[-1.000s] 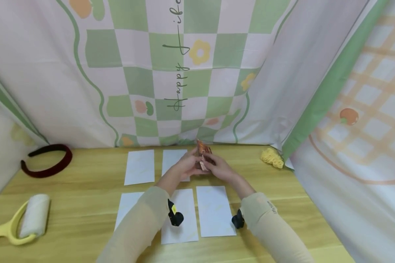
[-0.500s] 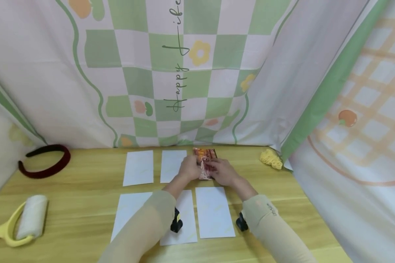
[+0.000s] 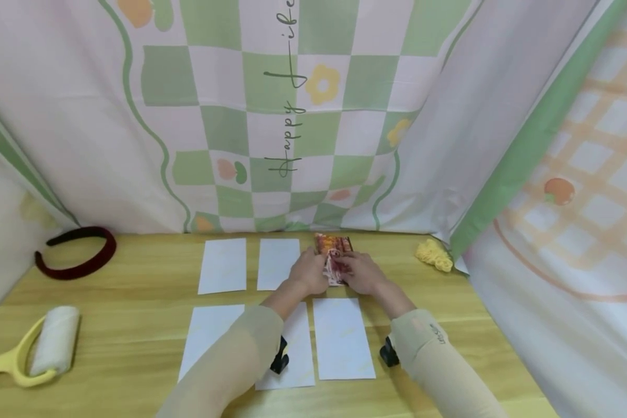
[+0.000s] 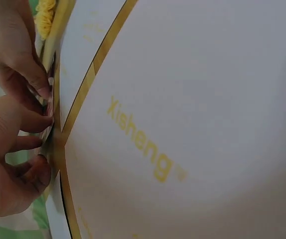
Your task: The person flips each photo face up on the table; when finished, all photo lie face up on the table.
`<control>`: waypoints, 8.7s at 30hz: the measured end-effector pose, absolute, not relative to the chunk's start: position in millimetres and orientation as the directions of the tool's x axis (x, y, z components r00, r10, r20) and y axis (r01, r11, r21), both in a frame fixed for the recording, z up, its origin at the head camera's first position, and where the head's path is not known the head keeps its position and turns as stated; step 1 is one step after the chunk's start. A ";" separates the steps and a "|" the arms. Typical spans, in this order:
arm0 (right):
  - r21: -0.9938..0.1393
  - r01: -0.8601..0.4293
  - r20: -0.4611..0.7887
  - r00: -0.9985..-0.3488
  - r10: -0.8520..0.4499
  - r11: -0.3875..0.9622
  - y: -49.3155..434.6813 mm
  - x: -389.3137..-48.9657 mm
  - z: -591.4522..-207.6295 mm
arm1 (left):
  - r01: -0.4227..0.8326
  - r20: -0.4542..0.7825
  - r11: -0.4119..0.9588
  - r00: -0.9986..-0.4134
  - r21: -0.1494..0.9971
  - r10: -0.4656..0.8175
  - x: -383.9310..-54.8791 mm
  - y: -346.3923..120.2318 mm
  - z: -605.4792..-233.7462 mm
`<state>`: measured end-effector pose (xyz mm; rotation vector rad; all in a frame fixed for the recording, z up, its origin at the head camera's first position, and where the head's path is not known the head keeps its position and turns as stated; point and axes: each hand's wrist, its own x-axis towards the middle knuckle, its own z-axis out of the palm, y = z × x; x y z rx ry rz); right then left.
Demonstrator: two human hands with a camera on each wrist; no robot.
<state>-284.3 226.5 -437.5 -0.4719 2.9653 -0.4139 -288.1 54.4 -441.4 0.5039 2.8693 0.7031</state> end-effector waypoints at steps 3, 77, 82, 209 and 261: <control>-0.273 -0.277 -0.075 -0.949 -0.308 0.921 224.7 -284.3 -435.6 | 0.297 -0.070 0.859 -0.932 0.418 0.356 -288.6 53.9 -441.8; -0.942 0.319 -0.321 -0.947 0.002 -0.105 102.8 -276.7 -412.2 | 0.258 -0.257 0.908 -0.901 0.331 0.349 -308.2 -81.6 -425.9; -0.947 0.321 -0.321 -0.946 0.048 -0.004 103.5 -276.4 -411.1 | 0.243 -0.261 0.912 -0.905 0.330 0.336 -307.0 -80.6 -423.8; -0.143 -0.373 -0.203 -0.896 -0.396 0.917 105.0 -279.8 -430.7 | 0.150 -0.111 0.851 -0.965 0.504 0.236 -297.2 -56.0 -424.5; -0.898 0.429 -0.378 -0.863 -0.336 -0.093 9.9 -275.6 -412.5 | 0.133 -0.299 0.896 -0.913 0.423 0.276 -298.1 -210.5 -426.6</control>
